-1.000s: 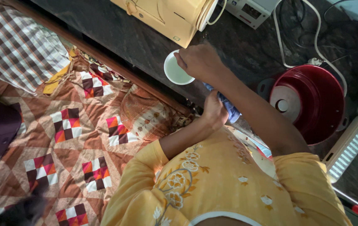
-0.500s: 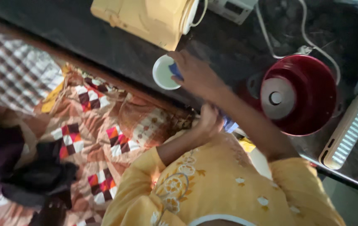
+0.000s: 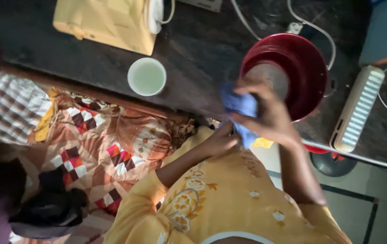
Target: The person wipes the interior and exterior of a red electric kettle using a blue cloth.
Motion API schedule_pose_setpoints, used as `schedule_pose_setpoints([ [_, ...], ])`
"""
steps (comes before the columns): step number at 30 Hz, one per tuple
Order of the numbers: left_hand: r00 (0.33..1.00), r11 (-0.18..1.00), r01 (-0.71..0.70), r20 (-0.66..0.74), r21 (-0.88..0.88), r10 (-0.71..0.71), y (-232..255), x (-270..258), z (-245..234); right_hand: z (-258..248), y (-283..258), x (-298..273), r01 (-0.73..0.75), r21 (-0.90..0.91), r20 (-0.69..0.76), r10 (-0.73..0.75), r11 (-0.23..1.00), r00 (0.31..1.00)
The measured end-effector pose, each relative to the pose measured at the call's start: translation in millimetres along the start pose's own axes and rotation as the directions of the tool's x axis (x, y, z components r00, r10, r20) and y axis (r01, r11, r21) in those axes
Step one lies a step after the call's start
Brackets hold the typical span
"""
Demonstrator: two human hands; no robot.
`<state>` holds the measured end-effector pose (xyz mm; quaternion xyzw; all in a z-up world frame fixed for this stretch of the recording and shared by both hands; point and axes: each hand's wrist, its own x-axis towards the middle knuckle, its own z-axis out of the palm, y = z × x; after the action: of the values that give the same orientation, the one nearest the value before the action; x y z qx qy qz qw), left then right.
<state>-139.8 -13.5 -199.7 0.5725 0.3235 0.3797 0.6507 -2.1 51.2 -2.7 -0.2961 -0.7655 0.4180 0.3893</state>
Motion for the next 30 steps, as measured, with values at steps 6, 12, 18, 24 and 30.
schedule_pose_setpoints([
  [6, 0.979, 0.971, 0.046, 0.202, -0.237, 0.003, 86.3, -2.5, 24.5, -55.1, 32.9, -139.1, -0.006, 0.781, -0.302, 0.386, 0.624, 0.871],
  [12, 0.985, 0.977, -0.140, 0.126, 0.162, 0.121, 94.2, 20.8, 61.0, -44.8, 47.3, -201.7, 0.157, 0.866, -0.438, 0.570, 0.474, 0.696],
  [18, 0.989, 0.990, -0.143, 0.043, -0.004, 0.143, 100.4, 28.7, 96.9, -22.4, 50.9, -216.2, 0.062, 0.807, -0.415, 0.490, 0.587, 0.767],
  [24, 0.937, 0.930, -0.348, 0.077, 0.118, 0.341, 113.0, 18.6, 99.1, -31.7, 46.0, -223.8, -0.123, 0.430, -0.482, 0.342, 0.894, 0.806],
  [30, 0.935, 0.924, -0.349, -0.006, 0.154, 0.354, 110.6, 2.1, 106.6, -24.1, 36.1, -231.6, -0.239, 0.413, -0.445, 0.424, 0.878, 0.789],
])
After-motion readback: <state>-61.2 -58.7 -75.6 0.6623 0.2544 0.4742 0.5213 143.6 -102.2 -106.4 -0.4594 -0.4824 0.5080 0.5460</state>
